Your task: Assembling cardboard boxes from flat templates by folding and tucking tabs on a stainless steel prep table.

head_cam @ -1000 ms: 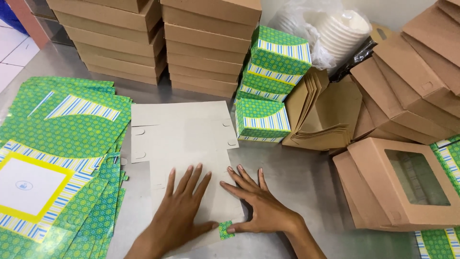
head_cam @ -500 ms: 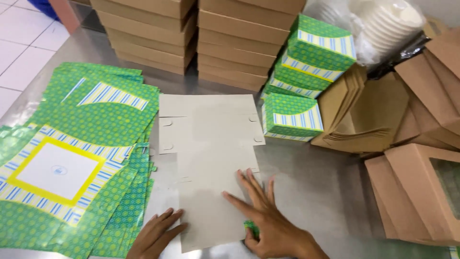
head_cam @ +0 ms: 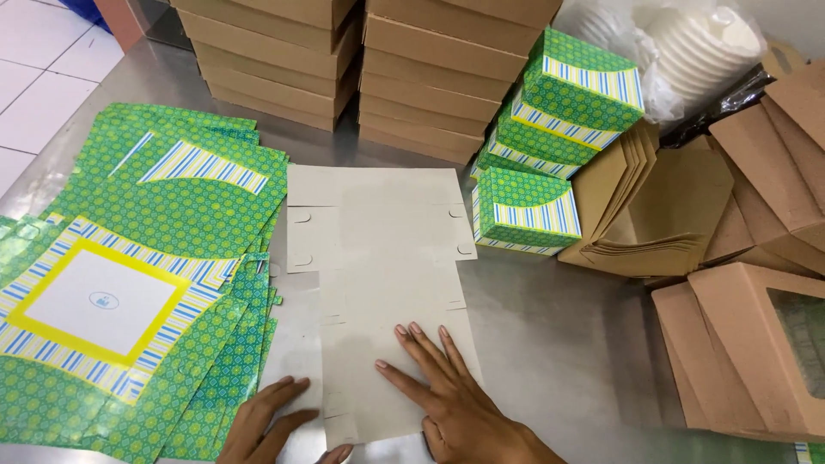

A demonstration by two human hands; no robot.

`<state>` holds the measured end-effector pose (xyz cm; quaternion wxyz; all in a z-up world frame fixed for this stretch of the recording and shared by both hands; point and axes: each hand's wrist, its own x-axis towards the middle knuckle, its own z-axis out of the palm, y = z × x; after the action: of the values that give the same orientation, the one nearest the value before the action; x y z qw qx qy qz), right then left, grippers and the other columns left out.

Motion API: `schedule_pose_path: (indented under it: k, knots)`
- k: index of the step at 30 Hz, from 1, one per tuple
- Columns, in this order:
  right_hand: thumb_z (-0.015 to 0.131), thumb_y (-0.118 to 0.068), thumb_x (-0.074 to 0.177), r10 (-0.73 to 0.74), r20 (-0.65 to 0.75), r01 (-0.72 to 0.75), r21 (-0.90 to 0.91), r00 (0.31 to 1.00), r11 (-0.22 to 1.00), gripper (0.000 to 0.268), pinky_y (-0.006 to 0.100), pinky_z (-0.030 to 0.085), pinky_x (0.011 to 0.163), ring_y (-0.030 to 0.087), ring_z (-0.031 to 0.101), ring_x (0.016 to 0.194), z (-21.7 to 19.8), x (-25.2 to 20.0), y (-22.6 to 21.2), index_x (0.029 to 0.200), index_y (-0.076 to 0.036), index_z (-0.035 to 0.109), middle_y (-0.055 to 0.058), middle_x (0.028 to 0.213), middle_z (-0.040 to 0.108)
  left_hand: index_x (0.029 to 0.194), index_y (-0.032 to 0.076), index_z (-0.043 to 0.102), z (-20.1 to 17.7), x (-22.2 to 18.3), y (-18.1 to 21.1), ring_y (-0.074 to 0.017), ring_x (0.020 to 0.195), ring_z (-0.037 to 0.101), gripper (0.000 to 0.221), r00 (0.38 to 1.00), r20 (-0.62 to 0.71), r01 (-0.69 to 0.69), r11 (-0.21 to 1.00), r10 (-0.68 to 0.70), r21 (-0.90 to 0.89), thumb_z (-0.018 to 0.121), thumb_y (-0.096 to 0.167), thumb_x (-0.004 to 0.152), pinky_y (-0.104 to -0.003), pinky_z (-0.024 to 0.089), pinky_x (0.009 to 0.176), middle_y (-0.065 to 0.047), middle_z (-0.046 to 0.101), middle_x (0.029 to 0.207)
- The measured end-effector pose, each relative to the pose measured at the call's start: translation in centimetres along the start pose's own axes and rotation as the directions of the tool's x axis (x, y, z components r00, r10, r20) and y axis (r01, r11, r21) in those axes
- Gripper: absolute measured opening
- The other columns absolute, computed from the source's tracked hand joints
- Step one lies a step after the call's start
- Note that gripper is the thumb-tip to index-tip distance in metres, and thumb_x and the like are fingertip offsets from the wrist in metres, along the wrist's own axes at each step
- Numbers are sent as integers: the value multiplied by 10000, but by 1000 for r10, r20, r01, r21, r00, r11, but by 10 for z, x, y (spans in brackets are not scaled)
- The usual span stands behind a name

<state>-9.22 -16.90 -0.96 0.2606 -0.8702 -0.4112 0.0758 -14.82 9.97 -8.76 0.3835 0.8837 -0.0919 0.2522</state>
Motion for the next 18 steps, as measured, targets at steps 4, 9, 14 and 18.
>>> schedule_pose_path:
  k: [4,9,14,18]
  knots:
    - [458,109,658,11,-1,-11,1,1000,1000,982,645,-4,1256,485,88,1583,0,1,0,1610,-94,326,307,1688,135,660,225,804,-9,17,22,-246,1123,716,320,1000,-19,15,999,-14,47,891,533,637,-412,560,954,-11,779,1117]
    - [485,85,692,6,37,-5,-39,999,999,971,656,-27,1248,482,45,1585,0,1,1,1626,-97,288,315,1690,92,802,295,830,-3,19,20,-214,1074,710,207,990,36,-139,990,139,-4,831,497,762,-379,551,858,65,766,1178]
    - [503,92,725,9,35,-8,-14,999,1000,927,635,-37,1256,452,60,1590,-3,1,-1,1612,-67,283,286,1695,113,1005,334,832,4,18,9,-235,1237,642,209,943,188,-271,962,274,-43,743,476,879,-487,468,1011,19,704,1319]
    - [444,147,771,-7,-33,10,70,999,997,597,647,2,1244,469,142,1566,-5,1,-3,1333,-43,506,284,1652,236,965,317,873,11,27,-2,-276,1260,614,191,889,305,-310,939,341,-146,790,452,858,-583,391,1075,-19,695,1331]
